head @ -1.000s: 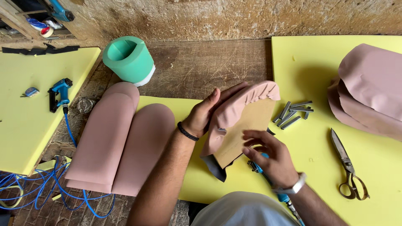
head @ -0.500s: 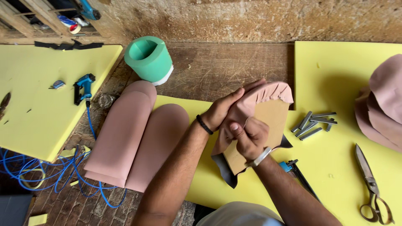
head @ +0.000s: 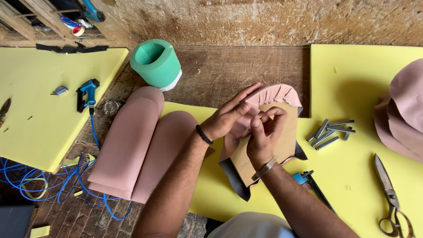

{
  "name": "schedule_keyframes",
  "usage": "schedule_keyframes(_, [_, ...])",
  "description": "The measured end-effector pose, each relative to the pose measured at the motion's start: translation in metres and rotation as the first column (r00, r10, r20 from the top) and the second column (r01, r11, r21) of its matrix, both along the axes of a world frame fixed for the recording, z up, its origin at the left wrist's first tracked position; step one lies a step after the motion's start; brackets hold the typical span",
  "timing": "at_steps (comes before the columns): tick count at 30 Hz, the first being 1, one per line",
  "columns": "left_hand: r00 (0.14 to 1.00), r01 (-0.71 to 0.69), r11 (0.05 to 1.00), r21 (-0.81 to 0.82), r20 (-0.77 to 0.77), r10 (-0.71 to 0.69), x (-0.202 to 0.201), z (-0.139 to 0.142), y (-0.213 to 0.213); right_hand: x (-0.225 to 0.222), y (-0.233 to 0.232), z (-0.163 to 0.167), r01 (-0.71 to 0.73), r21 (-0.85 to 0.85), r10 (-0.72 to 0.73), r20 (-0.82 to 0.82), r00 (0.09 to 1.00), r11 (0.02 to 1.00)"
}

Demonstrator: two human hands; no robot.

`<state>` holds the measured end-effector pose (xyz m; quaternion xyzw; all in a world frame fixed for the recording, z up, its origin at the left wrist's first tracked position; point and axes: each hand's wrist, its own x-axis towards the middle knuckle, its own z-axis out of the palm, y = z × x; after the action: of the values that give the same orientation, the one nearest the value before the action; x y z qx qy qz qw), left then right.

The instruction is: The person staples pink fabric onto a curved cardboard-backed cushion using a pneumatic staple gun. They trim excess fabric with scissors, smooth the surface, and continue stapling around the edges to secure the upholstery.

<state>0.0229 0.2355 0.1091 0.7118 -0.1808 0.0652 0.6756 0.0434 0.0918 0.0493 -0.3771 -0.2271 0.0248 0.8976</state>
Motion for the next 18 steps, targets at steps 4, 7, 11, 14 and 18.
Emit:
schedule_keyframes(4, [0.999,0.024,1.0,0.019,-0.022,-0.024,-0.001,-0.002,0.001,0.001,0.004,-0.003,0.032,-0.136,-0.048,-0.114,0.992,0.99])
schedule_keyframes(7, [0.993,0.062,0.997,-0.04,-0.1,-0.066,-0.004,-0.001,0.003,0.002,0.002,-0.006,-0.054,0.012,0.055,-0.14,0.989,0.998])
schedule_keyframes(11, [0.998,0.008,0.993,0.117,-0.066,-0.001,-0.006,0.002,0.0,0.003,-0.005,-0.004,-0.083,0.011,0.083,-0.23,0.97,0.996])
schedule_keyframes(14, [0.997,-0.036,0.982,0.187,-0.055,0.047,-0.009,0.003,-0.008,0.001,-0.014,0.003,-0.132,0.067,0.145,-0.26,0.955,0.989])
schedule_keyframes(18, [0.992,-0.128,0.95,0.283,0.023,0.127,-0.014,0.005,-0.02,-0.002,-0.03,0.017,-0.191,0.013,0.187,-0.274,0.943,0.982])
